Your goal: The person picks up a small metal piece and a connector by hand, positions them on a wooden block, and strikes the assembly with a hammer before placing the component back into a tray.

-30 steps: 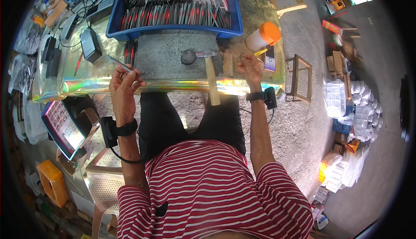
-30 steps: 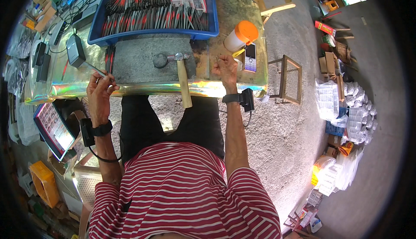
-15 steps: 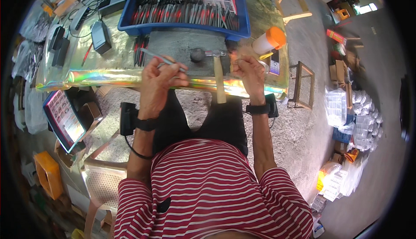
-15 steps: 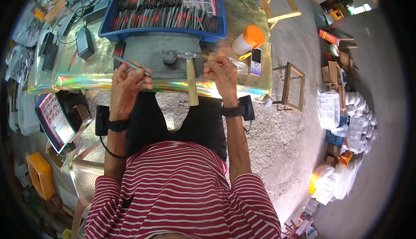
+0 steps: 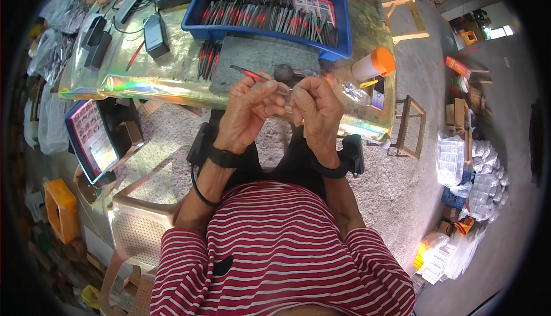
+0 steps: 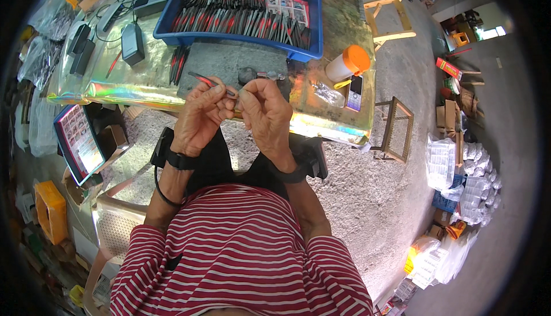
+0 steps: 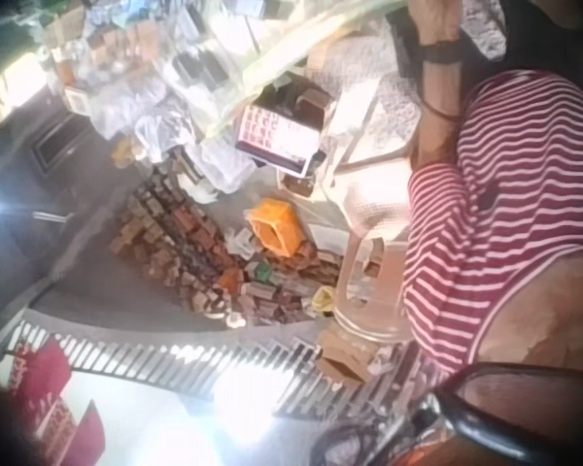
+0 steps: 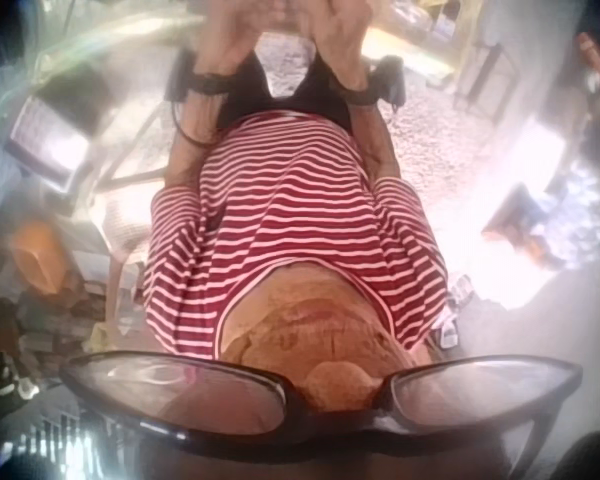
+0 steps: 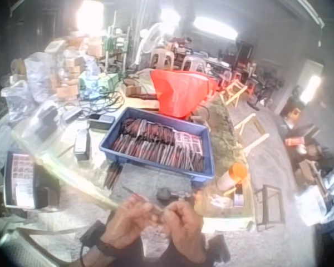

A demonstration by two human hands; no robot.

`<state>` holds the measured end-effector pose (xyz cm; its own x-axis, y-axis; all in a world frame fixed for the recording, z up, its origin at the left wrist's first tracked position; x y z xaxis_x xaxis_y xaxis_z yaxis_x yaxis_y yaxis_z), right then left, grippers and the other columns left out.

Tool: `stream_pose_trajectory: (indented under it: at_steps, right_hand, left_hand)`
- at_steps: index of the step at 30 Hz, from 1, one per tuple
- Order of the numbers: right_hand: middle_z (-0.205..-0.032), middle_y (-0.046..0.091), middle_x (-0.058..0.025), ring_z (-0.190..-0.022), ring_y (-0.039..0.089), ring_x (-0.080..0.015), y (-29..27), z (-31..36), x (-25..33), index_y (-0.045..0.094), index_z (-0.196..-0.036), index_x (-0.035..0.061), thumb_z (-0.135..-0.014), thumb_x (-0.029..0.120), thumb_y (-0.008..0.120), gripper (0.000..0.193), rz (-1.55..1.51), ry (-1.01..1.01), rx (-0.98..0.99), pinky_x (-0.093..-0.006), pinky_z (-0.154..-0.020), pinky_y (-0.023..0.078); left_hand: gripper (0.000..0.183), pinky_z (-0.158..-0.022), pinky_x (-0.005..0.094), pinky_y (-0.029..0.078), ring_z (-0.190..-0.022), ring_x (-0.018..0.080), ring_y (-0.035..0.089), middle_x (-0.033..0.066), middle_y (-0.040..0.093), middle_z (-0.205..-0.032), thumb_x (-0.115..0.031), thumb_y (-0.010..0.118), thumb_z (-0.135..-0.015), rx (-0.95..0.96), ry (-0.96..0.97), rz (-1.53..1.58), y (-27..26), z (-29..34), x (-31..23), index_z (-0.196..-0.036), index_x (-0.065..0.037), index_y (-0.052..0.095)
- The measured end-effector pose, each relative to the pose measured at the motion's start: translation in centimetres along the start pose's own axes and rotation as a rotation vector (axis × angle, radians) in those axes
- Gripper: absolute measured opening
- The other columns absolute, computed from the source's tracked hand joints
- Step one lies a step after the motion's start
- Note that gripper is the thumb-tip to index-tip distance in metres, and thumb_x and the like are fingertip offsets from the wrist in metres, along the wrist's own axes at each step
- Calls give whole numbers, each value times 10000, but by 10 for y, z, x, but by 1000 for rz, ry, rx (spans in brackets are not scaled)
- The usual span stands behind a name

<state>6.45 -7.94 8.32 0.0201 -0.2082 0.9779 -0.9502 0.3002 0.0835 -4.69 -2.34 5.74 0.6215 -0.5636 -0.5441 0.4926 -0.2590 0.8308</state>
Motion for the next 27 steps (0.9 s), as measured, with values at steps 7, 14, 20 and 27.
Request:
stream_pose_trajectory:
  at_steps: [7, 14, 20, 27]
  right_hand:
    - [-629, 490, 5, -465, 376, -11, -1, 3, -2, 474, -829, 17, -840, 54, 480, 39, 23, -51, -28, -146, -401, 294]
    - [-646, 498, 2, -474, 374, -10, 2, 6, -3, 476, -830, 15, -841, 52, 479, 39, -7, -67, -78, -145, -409, 299]
    - [-656, 503, 1, -478, 379, -11, 0, 7, -5, 476, -833, 15, -842, 49, 477, 36, 2, -65, -71, -143, -413, 302]
    - [-656, 500, 4, -498, 394, -16, 1, 13, -16, 476, -832, 17, -834, 57, 495, 43, 91, -57, -155, -147, -432, 323]
  left_hand:
    - [55, -584, 235, 485, -681, 141, 560, 100, 571, -844, -71, 505, -814, 19, -58, 147, -3, -1, 10, -855, -36, 501]
    - [95, -603, 253, 504, -676, 154, 583, 108, 595, -788, -46, 493, -811, 29, -71, 310, 1, -1, 16, -864, 11, 547]
    - [83, -603, 251, 505, -678, 155, 580, 108, 590, -799, -42, 491, -811, -10, -80, 313, -1, -1, 18, -863, 6, 535]
    - [51, -586, 219, 489, -691, 135, 559, 80, 574, -826, -71, 505, -818, -11, -79, 280, -2, -2, 24, -862, -55, 487]
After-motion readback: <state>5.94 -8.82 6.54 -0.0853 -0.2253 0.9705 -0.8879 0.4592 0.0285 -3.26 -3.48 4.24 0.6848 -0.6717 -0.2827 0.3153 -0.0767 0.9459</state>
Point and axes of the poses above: each hand's wrist, its own z-axis away from the middle knuckle, its own y-axis out of the palm, x = y × z, the point moved 2 cm from there along -z, towards the middle knuckle
